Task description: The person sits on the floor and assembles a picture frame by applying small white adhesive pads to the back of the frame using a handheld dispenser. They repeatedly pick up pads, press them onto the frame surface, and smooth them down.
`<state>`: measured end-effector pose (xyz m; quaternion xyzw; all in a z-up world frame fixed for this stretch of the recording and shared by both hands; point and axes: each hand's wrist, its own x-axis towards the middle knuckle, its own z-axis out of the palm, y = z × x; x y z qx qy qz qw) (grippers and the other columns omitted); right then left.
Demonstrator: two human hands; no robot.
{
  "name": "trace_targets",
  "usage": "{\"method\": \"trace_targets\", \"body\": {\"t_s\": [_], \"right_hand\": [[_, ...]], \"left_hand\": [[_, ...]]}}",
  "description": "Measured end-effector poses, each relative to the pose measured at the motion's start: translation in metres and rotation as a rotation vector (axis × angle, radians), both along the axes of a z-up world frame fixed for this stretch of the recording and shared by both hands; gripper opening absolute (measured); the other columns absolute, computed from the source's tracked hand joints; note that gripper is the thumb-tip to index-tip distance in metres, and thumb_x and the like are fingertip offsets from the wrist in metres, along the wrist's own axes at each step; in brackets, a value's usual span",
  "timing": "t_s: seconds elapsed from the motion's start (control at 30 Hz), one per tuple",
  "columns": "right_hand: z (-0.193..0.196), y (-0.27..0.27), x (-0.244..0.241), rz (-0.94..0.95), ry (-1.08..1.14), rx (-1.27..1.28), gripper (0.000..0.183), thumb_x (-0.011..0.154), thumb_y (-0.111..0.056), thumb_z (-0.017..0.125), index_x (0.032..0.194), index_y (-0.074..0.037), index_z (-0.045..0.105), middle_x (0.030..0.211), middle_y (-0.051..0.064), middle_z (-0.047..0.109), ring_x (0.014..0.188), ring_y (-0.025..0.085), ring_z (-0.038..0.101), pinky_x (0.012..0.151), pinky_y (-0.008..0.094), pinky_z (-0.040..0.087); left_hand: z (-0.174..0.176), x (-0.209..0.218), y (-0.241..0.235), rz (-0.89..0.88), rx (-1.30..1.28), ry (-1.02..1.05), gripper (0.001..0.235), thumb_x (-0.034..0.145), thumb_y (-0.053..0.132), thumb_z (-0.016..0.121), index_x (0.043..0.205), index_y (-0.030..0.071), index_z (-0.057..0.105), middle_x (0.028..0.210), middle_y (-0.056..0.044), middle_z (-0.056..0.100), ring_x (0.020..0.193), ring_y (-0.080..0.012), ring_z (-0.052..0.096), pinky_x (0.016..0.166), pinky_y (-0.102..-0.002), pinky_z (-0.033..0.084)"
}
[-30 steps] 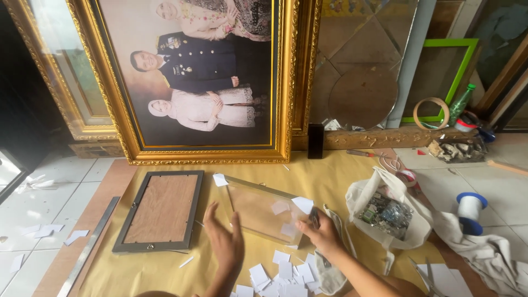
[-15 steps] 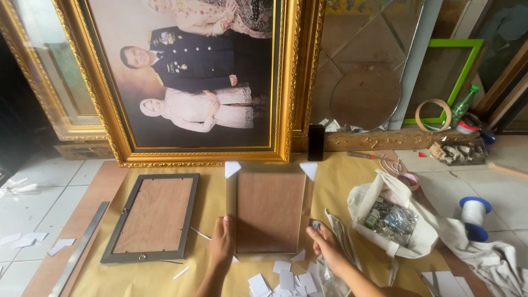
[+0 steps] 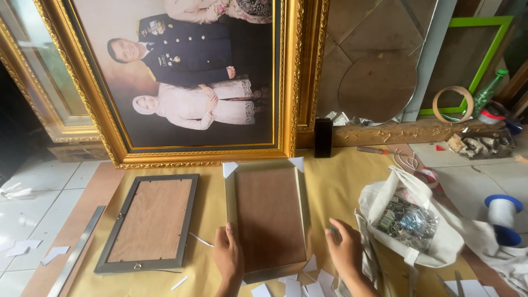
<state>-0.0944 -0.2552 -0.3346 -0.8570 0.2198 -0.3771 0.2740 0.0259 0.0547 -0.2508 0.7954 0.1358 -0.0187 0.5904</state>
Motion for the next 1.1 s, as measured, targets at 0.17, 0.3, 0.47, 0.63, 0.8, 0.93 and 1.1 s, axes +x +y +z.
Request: {"method": "trace_targets", "body": {"t_s": [0.17, 0.3, 0.47, 0.63, 0.8, 0.93, 1.1], "right_hand": [[0.074, 0.048, 0.002, 0.314, -0.084, 0.859, 0.056, 0.1, -0.043, 0.061, 0.145, -0.01, 0.07, 0.139, 0.007, 0.075, 0.13, 0.019, 0.066, 0.111, 0.034, 0.048], [0.055, 0.064, 0.006, 0.385, -0.43, 1.414, 0.046, 0.114, -0.025, 0.04, 0.152, -0.009, 0.059, 0.17, 0.007, 0.061, 0.164, 0.011, 0.043, 0.137, 0.031, 0.026], [0.055, 0.066, 0.008, 0.517, -0.411, 1.117, 0.059, 0.109, -0.03, 0.048, 0.16, -0.002, 0.059, 0.164, 0.016, 0.067, 0.157, 0.022, 0.054, 0.133, 0.038, 0.036], [0.08, 0.071, -0.01, 0.314, -0.064, 0.863, 0.068, 0.101, -0.059, 0.05, 0.145, -0.011, 0.07, 0.146, 0.009, 0.078, 0.141, 0.022, 0.067, 0.12, 0.039, 0.049], [0.061, 0.064, -0.022, 0.162, -0.039, 0.282, 0.054, 0.105, -0.062, 0.053, 0.107, -0.012, 0.074, 0.118, 0.008, 0.073, 0.122, 0.027, 0.06, 0.105, 0.042, 0.049], [0.082, 0.073, -0.041, -0.008, -0.036, 0.417, 0.049, 0.092, -0.059, 0.074, 0.126, -0.024, 0.078, 0.11, -0.007, 0.076, 0.088, 0.016, 0.057, 0.081, 0.034, 0.049], [0.214, 0.101, -0.061, 0.071, -0.51, -0.373, 0.046, 0.102, -0.022, 0.079, 0.14, -0.001, 0.066, 0.134, 0.017, 0.067, 0.129, 0.035, 0.061, 0.117, 0.045, 0.045]], "left_hand": [[-0.032, 0.011, 0.0, -0.121, 0.081, -0.386, 0.045, 0.115, 0.049, 0.041, 0.091, 0.013, 0.055, 0.075, -0.005, 0.059, 0.07, -0.0266, 0.055, 0.072, -0.043, 0.044], [-0.02, 0.015, -0.005, -0.193, 0.173, -0.397, 0.056, 0.11, 0.063, 0.034, 0.095, 0.011, 0.051, 0.079, -0.008, 0.06, 0.076, -0.0336, 0.056, 0.078, -0.047, 0.042], [0.032, 0.007, -0.005, -0.192, -0.208, -0.198, 0.051, 0.116, 0.052, 0.039, 0.102, 0.006, 0.059, 0.098, -0.008, 0.059, 0.095, -0.0241, 0.056, 0.094, -0.041, 0.046], [0.038, -0.011, 0.005, -0.26, -0.295, -0.189, 0.049, 0.118, 0.055, 0.04, 0.092, 0.014, 0.039, 0.093, 0.001, 0.036, 0.085, -0.0163, 0.037, 0.083, -0.036, 0.039], [0.06, -0.034, 0.015, -0.276, -0.369, 0.031, 0.104, 0.099, 0.079, 0.01, 0.179, 0.011, 0.012, 0.189, -0.01, 0.013, 0.177, -0.0231, 0.011, 0.143, -0.044, 0.008], [0.08, -0.049, 0.021, -0.279, -0.396, 0.093, 0.103, 0.1, 0.078, 0.015, 0.18, 0.014, 0.018, 0.19, -0.006, 0.017, 0.177, -0.0218, 0.014, 0.143, -0.046, 0.009], [0.123, -0.075, 0.025, -0.259, -0.364, 0.11, 0.081, 0.105, 0.067, 0.029, 0.163, 0.02, 0.058, 0.168, 0.001, 0.062, 0.16, -0.0153, 0.051, 0.133, -0.04, 0.036]]}}
